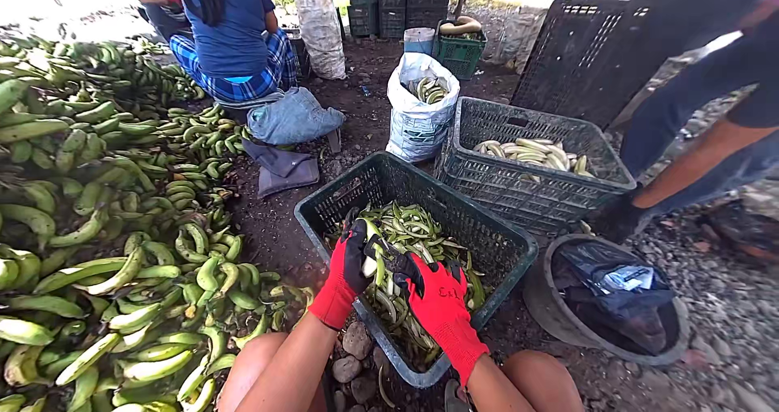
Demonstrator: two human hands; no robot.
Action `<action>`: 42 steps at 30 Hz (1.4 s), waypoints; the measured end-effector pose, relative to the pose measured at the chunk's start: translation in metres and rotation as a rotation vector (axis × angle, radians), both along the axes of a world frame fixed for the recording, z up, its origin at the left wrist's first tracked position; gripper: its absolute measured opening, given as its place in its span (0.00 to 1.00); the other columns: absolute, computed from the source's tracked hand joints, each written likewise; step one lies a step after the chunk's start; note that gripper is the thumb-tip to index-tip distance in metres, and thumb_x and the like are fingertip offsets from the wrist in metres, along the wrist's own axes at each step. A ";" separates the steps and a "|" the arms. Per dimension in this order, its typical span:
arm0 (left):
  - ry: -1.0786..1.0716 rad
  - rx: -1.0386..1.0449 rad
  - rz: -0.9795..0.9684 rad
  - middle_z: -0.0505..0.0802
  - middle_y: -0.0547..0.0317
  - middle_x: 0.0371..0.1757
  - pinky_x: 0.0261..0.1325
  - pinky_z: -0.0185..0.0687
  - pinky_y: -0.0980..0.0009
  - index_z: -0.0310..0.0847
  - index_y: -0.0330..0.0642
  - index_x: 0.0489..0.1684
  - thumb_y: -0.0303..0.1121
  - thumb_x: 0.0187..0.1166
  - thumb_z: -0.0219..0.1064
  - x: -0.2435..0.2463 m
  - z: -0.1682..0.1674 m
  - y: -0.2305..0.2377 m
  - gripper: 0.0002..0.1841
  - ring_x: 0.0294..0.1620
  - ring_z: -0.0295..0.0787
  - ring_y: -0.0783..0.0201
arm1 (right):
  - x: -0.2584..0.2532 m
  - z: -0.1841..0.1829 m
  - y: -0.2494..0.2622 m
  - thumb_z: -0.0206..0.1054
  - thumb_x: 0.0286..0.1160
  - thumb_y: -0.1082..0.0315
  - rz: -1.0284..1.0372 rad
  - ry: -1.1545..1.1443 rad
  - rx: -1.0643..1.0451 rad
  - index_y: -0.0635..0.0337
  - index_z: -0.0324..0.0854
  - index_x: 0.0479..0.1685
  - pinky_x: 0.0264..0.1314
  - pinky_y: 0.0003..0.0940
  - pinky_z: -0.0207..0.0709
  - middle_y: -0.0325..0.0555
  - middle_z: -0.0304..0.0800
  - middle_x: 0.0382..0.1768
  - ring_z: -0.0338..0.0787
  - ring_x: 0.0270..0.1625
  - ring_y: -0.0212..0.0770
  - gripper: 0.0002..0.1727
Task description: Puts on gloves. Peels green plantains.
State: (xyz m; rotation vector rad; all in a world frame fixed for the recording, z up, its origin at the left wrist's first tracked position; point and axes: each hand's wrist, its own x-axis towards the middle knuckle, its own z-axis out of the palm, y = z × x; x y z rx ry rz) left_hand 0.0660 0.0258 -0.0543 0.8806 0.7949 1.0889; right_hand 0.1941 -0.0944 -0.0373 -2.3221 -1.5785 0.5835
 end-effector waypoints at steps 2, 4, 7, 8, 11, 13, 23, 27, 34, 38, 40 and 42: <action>0.050 0.041 -0.125 0.90 0.54 0.46 0.43 0.89 0.70 0.63 0.38 0.81 0.33 0.93 0.44 -0.001 0.005 -0.007 0.21 0.38 0.90 0.68 | 0.010 0.003 0.005 0.55 0.88 0.51 -0.040 0.040 -0.002 0.39 0.62 0.92 0.92 0.69 0.39 0.59 0.84 0.72 0.79 0.79 0.59 0.32; 0.084 0.085 -0.306 0.89 0.57 0.50 0.50 0.88 0.71 0.61 0.38 0.82 0.31 0.91 0.44 -0.005 0.005 -0.007 0.22 0.44 0.89 0.70 | 0.021 0.004 0.006 0.53 0.90 0.50 -0.039 0.078 0.007 0.40 0.63 0.92 0.93 0.68 0.37 0.56 0.84 0.74 0.78 0.81 0.56 0.31; 0.057 0.132 -0.498 0.91 0.61 0.51 0.55 0.88 0.72 0.61 0.39 0.82 0.34 0.88 0.50 -0.013 0.005 -0.004 0.24 0.48 0.91 0.71 | 0.029 0.000 0.003 0.54 0.89 0.47 -0.019 0.071 0.018 0.36 0.63 0.91 0.93 0.68 0.38 0.52 0.83 0.76 0.77 0.82 0.54 0.31; 0.056 0.140 -0.540 0.91 0.61 0.53 0.55 0.88 0.72 0.58 0.41 0.84 0.37 0.86 0.54 -0.015 0.008 -0.003 0.27 0.48 0.91 0.71 | 0.030 0.000 0.002 0.54 0.88 0.46 -0.017 0.068 0.021 0.36 0.64 0.91 0.92 0.68 0.38 0.53 0.83 0.75 0.78 0.82 0.54 0.32; 0.221 0.194 -0.586 0.90 0.61 0.53 0.54 0.88 0.72 0.54 0.40 0.88 0.41 0.81 0.61 -0.018 0.014 -0.005 0.35 0.47 0.90 0.72 | 0.031 0.000 0.003 0.52 0.89 0.44 -0.014 0.072 0.010 0.36 0.63 0.91 0.93 0.68 0.36 0.50 0.83 0.76 0.77 0.82 0.52 0.32; 0.352 0.261 -0.632 0.90 0.62 0.54 0.58 0.87 0.73 0.60 0.38 0.85 0.41 0.84 0.59 -0.021 0.015 -0.004 0.31 0.50 0.89 0.74 | 0.034 -0.004 0.006 0.51 0.90 0.45 -0.003 0.091 -0.005 0.35 0.63 0.91 0.93 0.68 0.36 0.48 0.83 0.77 0.76 0.83 0.50 0.31; 0.523 0.405 -0.852 0.85 0.61 0.71 0.72 0.76 0.76 0.65 0.36 0.83 0.48 0.81 0.63 -0.032 0.024 0.002 0.34 0.65 0.82 0.79 | 0.043 -0.016 0.018 0.48 0.90 0.43 -0.046 0.107 -0.052 0.36 0.63 0.92 0.92 0.67 0.44 0.49 0.84 0.75 0.77 0.82 0.51 0.31; 0.244 0.085 -0.468 0.92 0.52 0.51 0.46 0.91 0.67 0.60 0.38 0.84 0.37 0.86 0.55 -0.017 0.011 0.005 0.27 0.42 0.92 0.63 | 0.039 -0.016 0.018 0.49 0.91 0.43 -0.125 0.135 -0.003 0.43 0.63 0.91 0.90 0.65 0.51 0.54 0.85 0.73 0.80 0.80 0.54 0.32; 0.564 0.103 0.088 0.88 0.43 0.49 0.58 0.83 0.67 0.75 0.26 0.63 0.27 0.91 0.47 -0.006 -0.004 0.005 0.16 0.50 0.87 0.62 | -0.012 -0.012 0.003 0.61 0.83 0.46 0.057 0.021 0.070 0.40 0.67 0.90 0.91 0.70 0.41 0.61 0.84 0.72 0.77 0.80 0.63 0.34; 1.131 0.323 -0.009 0.90 0.36 0.58 0.71 0.77 0.55 0.79 0.25 0.64 0.38 0.79 0.67 -0.016 0.008 0.004 0.24 0.64 0.86 0.51 | -0.015 -0.007 -0.001 0.63 0.81 0.48 0.058 -0.058 0.084 0.36 0.67 0.90 0.89 0.74 0.38 0.66 0.82 0.72 0.75 0.80 0.68 0.34; 1.116 0.366 0.003 0.90 0.36 0.58 0.72 0.77 0.55 0.76 0.24 0.66 0.36 0.77 0.67 -0.014 0.010 0.003 0.25 0.63 0.87 0.51 | -0.014 -0.003 0.001 0.61 0.82 0.48 0.055 -0.059 0.062 0.35 0.66 0.90 0.89 0.75 0.37 0.66 0.82 0.73 0.76 0.79 0.68 0.34; 0.946 0.308 0.047 0.89 0.38 0.57 0.70 0.78 0.59 0.74 0.24 0.68 0.30 0.84 0.58 -0.009 0.014 0.001 0.20 0.61 0.87 0.55 | -0.012 0.002 0.004 0.58 0.85 0.48 0.031 -0.036 0.037 0.36 0.63 0.92 0.90 0.74 0.35 0.63 0.84 0.71 0.78 0.78 0.64 0.33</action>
